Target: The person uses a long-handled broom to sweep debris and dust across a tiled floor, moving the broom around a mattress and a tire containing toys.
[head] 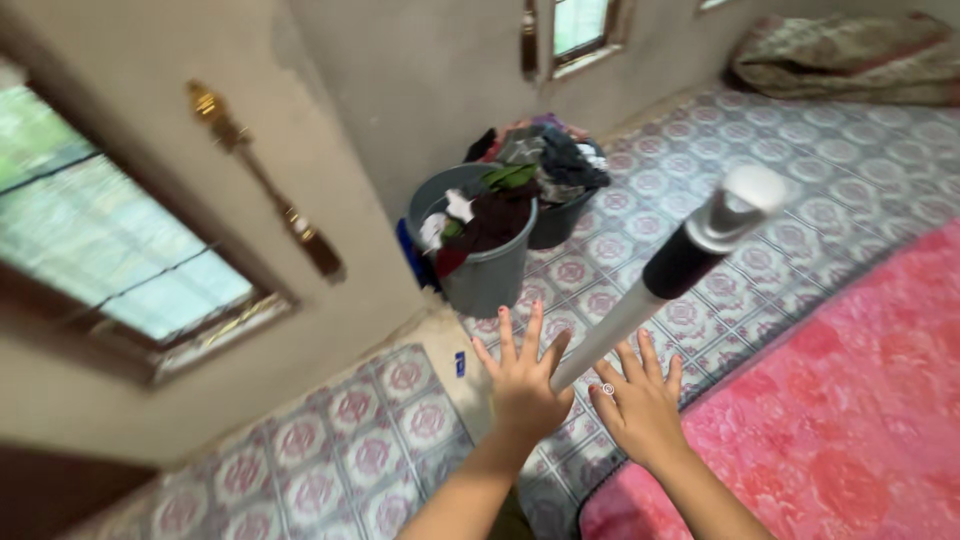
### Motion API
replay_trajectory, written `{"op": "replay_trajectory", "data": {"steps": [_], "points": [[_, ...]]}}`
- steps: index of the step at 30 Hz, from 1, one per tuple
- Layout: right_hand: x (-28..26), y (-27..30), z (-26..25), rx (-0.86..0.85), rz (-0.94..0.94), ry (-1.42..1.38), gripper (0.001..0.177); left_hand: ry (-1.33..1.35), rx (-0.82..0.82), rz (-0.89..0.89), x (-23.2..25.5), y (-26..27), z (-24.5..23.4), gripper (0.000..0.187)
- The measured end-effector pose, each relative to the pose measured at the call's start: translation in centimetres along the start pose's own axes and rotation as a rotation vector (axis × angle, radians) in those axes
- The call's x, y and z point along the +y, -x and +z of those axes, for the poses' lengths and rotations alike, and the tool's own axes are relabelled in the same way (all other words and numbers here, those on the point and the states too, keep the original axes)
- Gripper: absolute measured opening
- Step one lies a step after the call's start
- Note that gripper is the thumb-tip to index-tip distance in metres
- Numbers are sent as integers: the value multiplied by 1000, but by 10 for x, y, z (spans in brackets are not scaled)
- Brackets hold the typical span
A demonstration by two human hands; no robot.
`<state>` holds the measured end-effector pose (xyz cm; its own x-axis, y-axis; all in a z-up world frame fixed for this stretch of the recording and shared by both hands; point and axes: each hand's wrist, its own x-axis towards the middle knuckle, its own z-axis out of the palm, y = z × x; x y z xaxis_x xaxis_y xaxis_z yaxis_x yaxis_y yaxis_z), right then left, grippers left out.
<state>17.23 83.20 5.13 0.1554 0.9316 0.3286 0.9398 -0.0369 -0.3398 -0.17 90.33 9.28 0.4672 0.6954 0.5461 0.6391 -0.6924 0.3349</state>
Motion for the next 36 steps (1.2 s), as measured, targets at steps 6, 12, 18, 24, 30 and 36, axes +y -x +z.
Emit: {"op": "replay_trajectory", "data": {"steps": [6, 12, 18, 24, 30, 36], "points": [[30, -70, 22, -77, 278, 136, 50, 89, -40, 150, -53, -93, 58, 59], [61, -73, 28, 215, 321, 102, 53, 172, -222, 285, -68, -146, 115, 52], [115, -78, 45, -71, 721, 200, 56, 230, -285, 379, -54, -203, 187, 53], [219, -126, 30, 3, 717, 218, 58, 273, -397, 378, 11, -269, 277, 52], [319, -178, -23, 36, 707, 241, 62, 366, -367, 355, 70, -336, 327, 48], [380, -210, -53, 120, 761, 234, 53, 382, -487, 378, 129, -396, 367, 46]]}}
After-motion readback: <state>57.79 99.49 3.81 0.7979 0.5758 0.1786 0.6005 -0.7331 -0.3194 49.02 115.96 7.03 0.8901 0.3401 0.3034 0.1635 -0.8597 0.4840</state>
